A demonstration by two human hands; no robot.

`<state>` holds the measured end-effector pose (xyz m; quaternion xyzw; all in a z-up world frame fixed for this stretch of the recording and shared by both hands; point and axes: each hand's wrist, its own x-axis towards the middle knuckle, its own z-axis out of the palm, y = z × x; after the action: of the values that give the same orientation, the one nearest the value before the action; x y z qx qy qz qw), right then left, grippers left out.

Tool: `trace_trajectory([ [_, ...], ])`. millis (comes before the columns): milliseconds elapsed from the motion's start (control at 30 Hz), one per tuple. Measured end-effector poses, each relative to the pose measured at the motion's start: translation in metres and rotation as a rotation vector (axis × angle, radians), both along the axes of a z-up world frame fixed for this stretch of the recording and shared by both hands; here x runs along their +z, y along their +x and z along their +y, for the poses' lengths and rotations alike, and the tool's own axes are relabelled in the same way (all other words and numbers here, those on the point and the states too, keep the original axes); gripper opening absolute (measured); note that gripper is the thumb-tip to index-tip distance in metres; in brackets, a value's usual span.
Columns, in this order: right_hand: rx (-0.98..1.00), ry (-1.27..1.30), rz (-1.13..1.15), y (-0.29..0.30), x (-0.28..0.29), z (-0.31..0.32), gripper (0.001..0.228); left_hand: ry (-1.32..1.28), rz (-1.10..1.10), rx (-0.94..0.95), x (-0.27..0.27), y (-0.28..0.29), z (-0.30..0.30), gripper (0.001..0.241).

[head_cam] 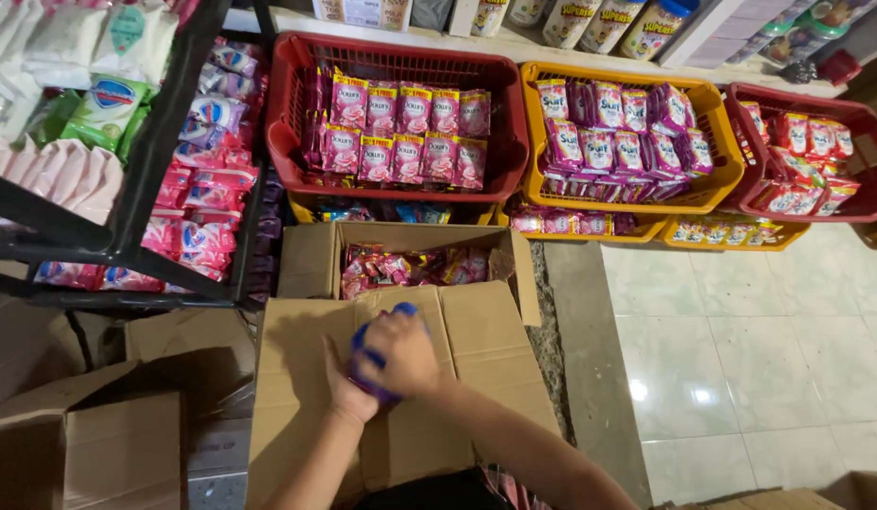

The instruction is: The recorder is cleaning fabric softener sachets with a cloth and organizing them into a cardboard box.

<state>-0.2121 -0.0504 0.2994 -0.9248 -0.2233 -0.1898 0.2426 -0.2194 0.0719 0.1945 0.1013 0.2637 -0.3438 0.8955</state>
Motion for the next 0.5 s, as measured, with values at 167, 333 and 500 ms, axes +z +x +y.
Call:
trace_trajectory([
  [167,0.077,-0.060,0.033,-0.003,0.006,0.008,0.024,0.035,-0.013,0.004,0.000,0.001,0.004,0.099],
  [333,-0.133,-0.155,0.026,0.038,-0.022,-0.016,0.027,0.059,-0.038,0.015,0.004,0.006,0.002,0.097],
  [500,-0.261,0.060,0.072,0.044,-0.021,-0.030,0.022,-0.003,-0.059,-0.011,0.019,0.004,0.001,0.119],
])
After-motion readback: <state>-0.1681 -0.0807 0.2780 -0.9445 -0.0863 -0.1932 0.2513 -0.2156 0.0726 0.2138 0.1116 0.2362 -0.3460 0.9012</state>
